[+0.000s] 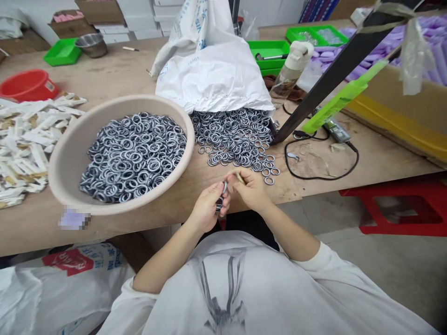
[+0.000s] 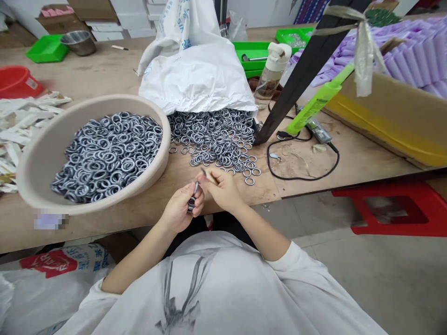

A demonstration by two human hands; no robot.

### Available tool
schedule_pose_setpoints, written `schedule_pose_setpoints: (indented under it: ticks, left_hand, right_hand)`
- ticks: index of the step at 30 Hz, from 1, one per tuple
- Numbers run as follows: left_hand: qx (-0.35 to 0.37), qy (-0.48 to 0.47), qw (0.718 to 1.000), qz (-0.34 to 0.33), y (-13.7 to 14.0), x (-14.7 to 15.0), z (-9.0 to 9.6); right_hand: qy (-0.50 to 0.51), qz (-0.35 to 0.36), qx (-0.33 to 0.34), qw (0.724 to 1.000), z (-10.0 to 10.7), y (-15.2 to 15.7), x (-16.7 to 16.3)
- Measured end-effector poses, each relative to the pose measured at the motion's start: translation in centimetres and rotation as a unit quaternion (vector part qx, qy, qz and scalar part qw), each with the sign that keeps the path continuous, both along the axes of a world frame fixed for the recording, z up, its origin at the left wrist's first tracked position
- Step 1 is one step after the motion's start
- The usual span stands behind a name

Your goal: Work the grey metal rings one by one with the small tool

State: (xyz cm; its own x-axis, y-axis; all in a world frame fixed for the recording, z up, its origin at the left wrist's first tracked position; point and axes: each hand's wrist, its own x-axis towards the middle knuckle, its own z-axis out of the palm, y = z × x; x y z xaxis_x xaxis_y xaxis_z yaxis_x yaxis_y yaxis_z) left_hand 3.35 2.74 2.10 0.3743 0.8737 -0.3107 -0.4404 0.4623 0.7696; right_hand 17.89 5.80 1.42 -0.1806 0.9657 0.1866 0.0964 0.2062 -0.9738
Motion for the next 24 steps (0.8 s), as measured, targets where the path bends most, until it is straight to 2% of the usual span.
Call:
schedule_pose_setpoints:
  ticks: [2, 5, 7, 9, 14, 17, 20, 22, 24]
  left_hand:
    - [0.001, 0.003, 1.0, 0.025, 0.0, 0.1, 0.1]
    - [0.002, 0.009, 0.998, 0.057, -0.1, 0.1, 0.0]
    - [0.002, 0.015, 0.997, 0.07, -0.1, 0.2, -0.1]
    - [-0.001, 0.018, 0.997, 0.076, -0.2, 0.3, -0.2]
    - [-0.008, 0.019, 0.996, 0.082, -0.2, 0.4, 0.0]
    - [-0.009, 0.02, 0.997, 0.08, -0.4, 0.4, 0.0]
    - [-0.008, 0.022, 0.999, 0.033, -1.0, 0.4, 0.0]
    - [-0.014, 0.027, 1.0, 0.009, -1.2, 0.1, -0.1]
    - [-0.022, 0.04, 0.999, 0.023, -1.0, -0.3, -0.2]
  right_hand:
    - [-0.078, -0.049, 0.07, 0.993, 0.2, -0.3, 0.2]
    - [-0.209, -0.019, 0.16, 0.964, 0.4, -1.1, 0.5]
    - [-0.269, 0.005, 0.182, 0.946, 0.4, -1.6, 0.4]
    - [-0.307, 0.0, 0.194, 0.932, 0.4, -1.9, 0.3]
    - [-0.345, -0.015, 0.223, 0.912, 0.4, -2.2, -0.1]
    - [-0.339, -0.007, 0.217, 0.915, 0.4, -1.8, 0.2]
    - [-0.344, -0.056, 0.149, 0.925, -0.1, -0.2, 1.3]
    - [-0.381, -0.106, 0.093, 0.914, -0.6, 0.9, 2.1]
    - [-0.438, -0.103, 0.077, 0.89, -1.4, 1.6, 2.5]
